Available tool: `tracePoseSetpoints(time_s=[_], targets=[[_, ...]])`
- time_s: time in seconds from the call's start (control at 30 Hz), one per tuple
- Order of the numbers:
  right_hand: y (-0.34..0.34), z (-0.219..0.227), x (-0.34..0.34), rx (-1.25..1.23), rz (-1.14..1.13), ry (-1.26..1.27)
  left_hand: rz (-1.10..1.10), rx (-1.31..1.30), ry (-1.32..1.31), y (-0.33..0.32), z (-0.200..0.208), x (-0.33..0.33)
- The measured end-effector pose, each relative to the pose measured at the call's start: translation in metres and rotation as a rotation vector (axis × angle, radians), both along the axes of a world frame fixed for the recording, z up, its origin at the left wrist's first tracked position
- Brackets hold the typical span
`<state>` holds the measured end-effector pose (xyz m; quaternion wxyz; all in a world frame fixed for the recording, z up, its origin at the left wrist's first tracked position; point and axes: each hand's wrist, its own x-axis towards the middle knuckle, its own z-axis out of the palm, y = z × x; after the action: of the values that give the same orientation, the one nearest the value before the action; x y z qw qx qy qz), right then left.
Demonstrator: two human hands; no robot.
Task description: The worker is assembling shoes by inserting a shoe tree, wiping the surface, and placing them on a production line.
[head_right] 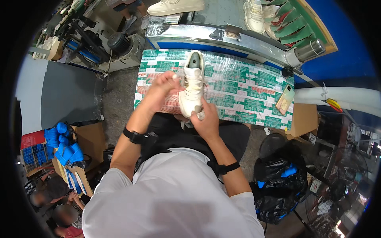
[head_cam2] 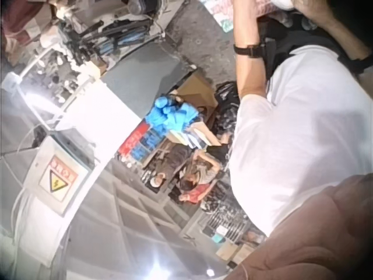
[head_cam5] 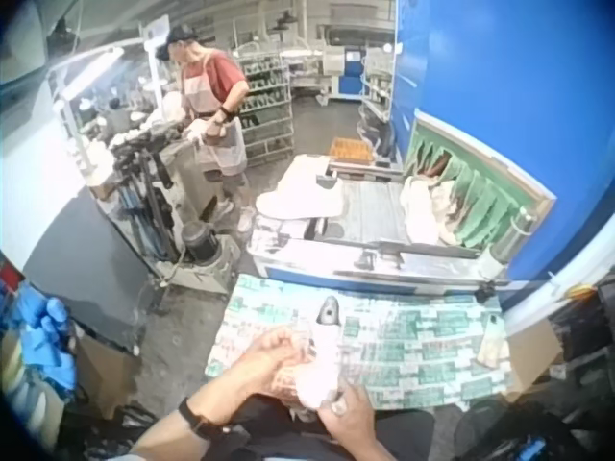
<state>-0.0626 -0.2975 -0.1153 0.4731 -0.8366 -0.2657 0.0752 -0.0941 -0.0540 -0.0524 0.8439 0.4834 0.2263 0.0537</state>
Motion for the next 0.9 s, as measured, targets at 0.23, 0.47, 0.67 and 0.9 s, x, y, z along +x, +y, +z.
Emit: tracePoseSetpoints(time_s=[0.23,0.47,0.67,0.9], targets=[[0.019,0.056,0.015,0.023,0.149,-0.214,0.225,0.323,0.281,0.094,-0.001,0.024],[0.054,0.060,0.044,-0.211,0.334,-0.598,-0.425,1.114,-0.145,0.055,0.014,0.076],[0.063,0.063,0.028,-0.076,0.224,-0.261,-0.536,1.170,-0.104,0.055,0.018,0.087],[0.061,0.089,-0.008,0.134,0.612,0.318,-0.599,1.078,-0.075,0.064,0.017,0.090]])
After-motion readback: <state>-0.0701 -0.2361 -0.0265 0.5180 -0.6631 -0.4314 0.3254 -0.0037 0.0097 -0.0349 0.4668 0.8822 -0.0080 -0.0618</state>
